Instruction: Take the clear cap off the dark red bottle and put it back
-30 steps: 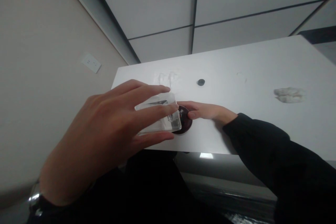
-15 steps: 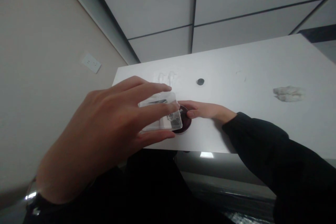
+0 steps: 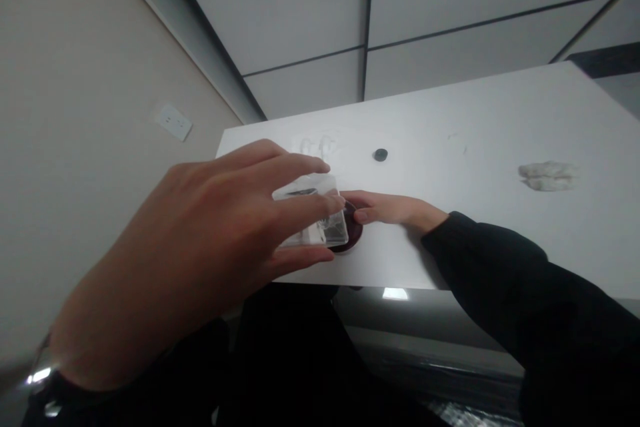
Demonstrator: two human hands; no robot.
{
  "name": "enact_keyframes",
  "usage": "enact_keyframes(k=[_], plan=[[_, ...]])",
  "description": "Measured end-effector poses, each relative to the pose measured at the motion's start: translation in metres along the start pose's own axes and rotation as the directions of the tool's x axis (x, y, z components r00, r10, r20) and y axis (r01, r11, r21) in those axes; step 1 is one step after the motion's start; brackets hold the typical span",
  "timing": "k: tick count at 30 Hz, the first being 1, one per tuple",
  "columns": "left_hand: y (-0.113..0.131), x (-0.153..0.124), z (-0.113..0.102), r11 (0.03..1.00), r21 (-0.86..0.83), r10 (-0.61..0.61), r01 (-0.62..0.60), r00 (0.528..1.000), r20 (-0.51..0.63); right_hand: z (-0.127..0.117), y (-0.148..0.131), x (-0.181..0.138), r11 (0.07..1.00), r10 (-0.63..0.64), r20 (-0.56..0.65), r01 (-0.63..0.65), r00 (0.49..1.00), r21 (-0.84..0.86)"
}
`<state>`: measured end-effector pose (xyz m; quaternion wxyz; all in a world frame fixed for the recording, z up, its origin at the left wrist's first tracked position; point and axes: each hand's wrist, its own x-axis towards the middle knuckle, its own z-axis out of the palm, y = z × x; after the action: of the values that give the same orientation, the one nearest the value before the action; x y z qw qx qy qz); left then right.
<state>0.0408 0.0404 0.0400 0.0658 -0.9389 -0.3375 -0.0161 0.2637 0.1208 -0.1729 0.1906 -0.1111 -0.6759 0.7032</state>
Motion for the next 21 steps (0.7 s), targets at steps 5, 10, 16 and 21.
enact_keyframes(k=[5,10,16,21], plan=[[0.000,0.002,-0.003,1.000,0.020,0.020,-0.021,1.000,0.019,0.000,0.000,0.000,1.000,0.001,-0.001,-0.001,1.000,0.012],[0.000,0.007,-0.007,0.998,0.019,0.059,-0.060,0.997,0.039,0.000,0.002,0.002,1.000,-0.007,0.003,0.007,1.000,0.023],[0.000,0.011,-0.009,0.998,-0.007,0.067,-0.067,0.996,0.054,-0.001,0.003,0.002,1.000,-0.002,0.002,0.002,1.000,0.012],[-0.002,0.012,-0.010,0.998,-0.009,0.067,-0.066,0.995,0.080,0.000,0.004,0.002,0.999,0.003,-0.020,-0.003,1.000,0.041]])
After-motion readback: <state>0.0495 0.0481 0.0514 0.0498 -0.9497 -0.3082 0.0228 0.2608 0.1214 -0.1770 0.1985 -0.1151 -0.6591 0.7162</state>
